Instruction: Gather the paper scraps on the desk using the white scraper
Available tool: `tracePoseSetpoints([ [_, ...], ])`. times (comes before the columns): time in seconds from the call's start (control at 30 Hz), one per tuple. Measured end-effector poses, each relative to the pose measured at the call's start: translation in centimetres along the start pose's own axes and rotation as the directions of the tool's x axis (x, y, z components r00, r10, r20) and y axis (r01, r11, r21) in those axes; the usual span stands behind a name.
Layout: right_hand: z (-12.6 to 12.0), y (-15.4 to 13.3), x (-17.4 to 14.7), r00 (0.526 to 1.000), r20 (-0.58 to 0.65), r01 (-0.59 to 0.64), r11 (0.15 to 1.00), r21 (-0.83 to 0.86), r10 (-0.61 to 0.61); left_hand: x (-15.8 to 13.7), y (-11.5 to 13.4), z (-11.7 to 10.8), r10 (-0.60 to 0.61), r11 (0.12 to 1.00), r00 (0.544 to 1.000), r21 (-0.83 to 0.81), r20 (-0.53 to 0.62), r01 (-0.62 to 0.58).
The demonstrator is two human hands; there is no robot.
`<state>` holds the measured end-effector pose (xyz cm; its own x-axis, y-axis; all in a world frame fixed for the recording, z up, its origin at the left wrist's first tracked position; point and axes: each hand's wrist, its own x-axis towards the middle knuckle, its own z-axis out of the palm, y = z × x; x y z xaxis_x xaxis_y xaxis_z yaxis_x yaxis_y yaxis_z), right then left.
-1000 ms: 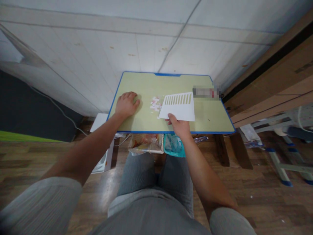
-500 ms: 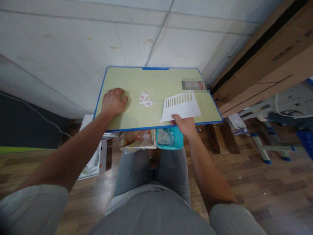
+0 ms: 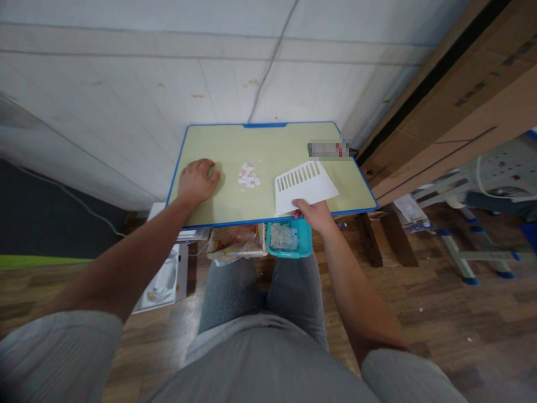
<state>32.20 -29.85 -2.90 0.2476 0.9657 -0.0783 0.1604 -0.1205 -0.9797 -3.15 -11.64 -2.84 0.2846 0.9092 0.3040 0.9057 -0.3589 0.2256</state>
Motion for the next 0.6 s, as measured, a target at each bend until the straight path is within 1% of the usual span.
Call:
tracePoseSetpoints([
  [0.2, -0.3, -0.6, -0.1, 1.000, 0.024, 0.012, 1.000, 0.006, -0.012, 0.0, -0.1, -0.1, 0.000, 1.000, 1.000, 0.003, 0.000, 0.000],
  [0.37, -0.3, -0.7, -0.4, 0.996, 0.071, 0.053, 0.997, -0.063, -0.049, 0.0, -0.1, -0.3, -0.004, 1.000, 1.000, -0.002, 0.019, 0.004],
  [0.5, -0.7, -0.8, -0.7, 0.997, 0.079, 0.007, 0.999, -0.044, -0.004, 0.0, -0.3, 0.0, -0.013, 1.000, 1.000, 0.001, 0.011, 0.013],
  [0.6, -0.9, -1.1, -0.8, 0.998, 0.058, -0.014, 1.000, -0.017, 0.015, 0.0, -0.6, 0.3, -0.018, 0.999, 1.000, -0.032, -0.005, 0.018],
])
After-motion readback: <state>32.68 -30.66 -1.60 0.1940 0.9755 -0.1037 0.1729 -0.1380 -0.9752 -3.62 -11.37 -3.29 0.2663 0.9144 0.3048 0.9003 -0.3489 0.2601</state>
